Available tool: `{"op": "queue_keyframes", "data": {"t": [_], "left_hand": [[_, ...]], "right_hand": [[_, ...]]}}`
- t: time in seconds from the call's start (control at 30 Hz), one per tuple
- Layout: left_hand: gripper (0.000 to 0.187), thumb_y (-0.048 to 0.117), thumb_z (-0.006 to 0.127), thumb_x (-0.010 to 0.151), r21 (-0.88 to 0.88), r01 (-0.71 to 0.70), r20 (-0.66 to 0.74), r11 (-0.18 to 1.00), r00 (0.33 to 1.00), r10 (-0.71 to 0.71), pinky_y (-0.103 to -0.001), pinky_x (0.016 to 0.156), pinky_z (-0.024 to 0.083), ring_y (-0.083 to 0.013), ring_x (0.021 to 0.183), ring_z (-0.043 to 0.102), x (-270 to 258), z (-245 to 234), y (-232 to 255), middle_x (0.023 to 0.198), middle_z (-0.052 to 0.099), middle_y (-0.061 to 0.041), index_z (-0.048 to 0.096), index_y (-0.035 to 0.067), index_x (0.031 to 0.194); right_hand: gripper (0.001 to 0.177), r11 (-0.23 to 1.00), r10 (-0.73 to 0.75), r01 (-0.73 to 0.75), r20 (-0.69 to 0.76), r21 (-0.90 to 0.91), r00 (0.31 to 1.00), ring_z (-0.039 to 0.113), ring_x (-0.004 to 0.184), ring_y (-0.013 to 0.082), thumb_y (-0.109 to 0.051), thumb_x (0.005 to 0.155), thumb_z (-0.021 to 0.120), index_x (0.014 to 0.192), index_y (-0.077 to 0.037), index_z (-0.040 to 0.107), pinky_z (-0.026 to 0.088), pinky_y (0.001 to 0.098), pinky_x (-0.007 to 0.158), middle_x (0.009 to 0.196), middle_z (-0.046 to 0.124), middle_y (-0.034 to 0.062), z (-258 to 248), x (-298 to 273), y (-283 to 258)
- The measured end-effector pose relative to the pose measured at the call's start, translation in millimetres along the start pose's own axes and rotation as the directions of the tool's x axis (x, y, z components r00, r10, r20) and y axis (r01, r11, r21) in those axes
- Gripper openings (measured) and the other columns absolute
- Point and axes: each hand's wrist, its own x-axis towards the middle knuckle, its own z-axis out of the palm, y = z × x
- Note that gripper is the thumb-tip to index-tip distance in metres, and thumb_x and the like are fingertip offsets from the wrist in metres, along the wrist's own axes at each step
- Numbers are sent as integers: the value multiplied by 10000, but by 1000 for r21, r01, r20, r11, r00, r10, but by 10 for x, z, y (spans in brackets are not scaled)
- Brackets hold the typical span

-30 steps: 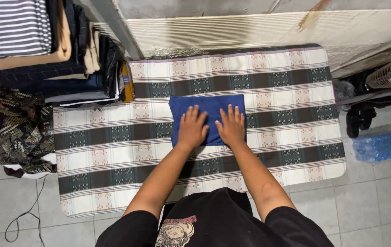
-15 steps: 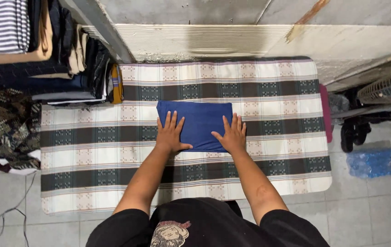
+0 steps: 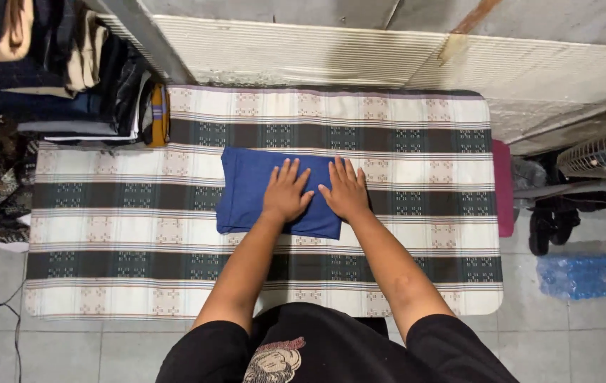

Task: The person folds a blue t-shirt on a patterned ironing board. They smooth the fabric, fold the sides inward, fold the bottom up, and then fold the shirt in half before placing it on a stack of folded clothes.

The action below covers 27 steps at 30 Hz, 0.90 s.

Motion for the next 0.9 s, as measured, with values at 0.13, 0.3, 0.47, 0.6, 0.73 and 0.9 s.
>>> {"op": "queue_keyframes", "data": {"t": [0.13, 0.3, 0.47, 0.6, 0.73, 0.9], "left_hand": [[718, 664, 303, 1017, -12, 154, -51, 988, 987, -154, -529, 1285, 93, -278, 1606, 131, -242, 16, -395, 1731, 212, -75, 336, 286, 1625], [723, 621, 387, 1032, -126, 321, -299, 939, 890, -344, -544, 1284, 58, -332, 1601, 145, -575, 262, -758, 1711, 257, -162, 393, 188, 1611], [701, 548, 560, 976, -74, 97, -435, 993, 893, -119, -556, 1244, 207, -375, 1560, 256, -477, 322, -306, 1670, 325, -196, 480, 162, 1556], [718, 551, 460, 1020, -267, -107, -297, 958, 955, 24, -487, 1291, 175, -317, 1587, 214, -196, 440, 33, 1708, 244, -160, 350, 163, 1614], [778, 576, 375, 1036, -423, -76, -232, 903, 972, -27, -471, 1312, 131, -325, 1599, 155, -172, 181, 90, 1720, 162, -192, 222, 119, 1647], [760, 643, 254, 1054, -422, -27, -48, 906, 999, 7, -431, 1319, 102, -268, 1607, 136, -80, 234, -33, 1726, 195, -106, 248, 171, 1650]], "right_hand": [[748, 1000, 9, -9, 8, 25, 1000, 27, 1605, 302, -562, 1073, 294, 1656, -111, 170, 32, 552, 1279, 1746, 46, 108, 35, -31, -6], [699, 989, 112, -58, -424, 138, 899, 481, 1366, 378, -511, 975, 621, 1471, -39, 482, 379, 535, 1132, 1454, 501, 193, 237, -275, 13], [699, 882, 333, -228, -205, 412, 920, 668, 1166, 345, -495, 946, 683, 1435, -22, 522, 570, 470, 910, 1238, 652, 191, 2, -639, -240], [609, 662, 505, -390, 3, 640, 863, 758, 938, 245, -637, 761, 798, 1156, -176, 743, 610, 392, 697, 879, 763, 9, 478, -267, -25], [339, 660, 476, -337, -27, 671, 879, 759, 853, 213, -530, 802, 778, 970, -236, 770, 582, 355, 676, 752, 748, -27, 441, -267, 13], [277, 521, 416, -184, -60, 833, 907, 726, 918, 258, -283, 881, 727, 1094, -107, 729, 562, 390, 760, 905, 758, 114, 247, -344, -204]]}}
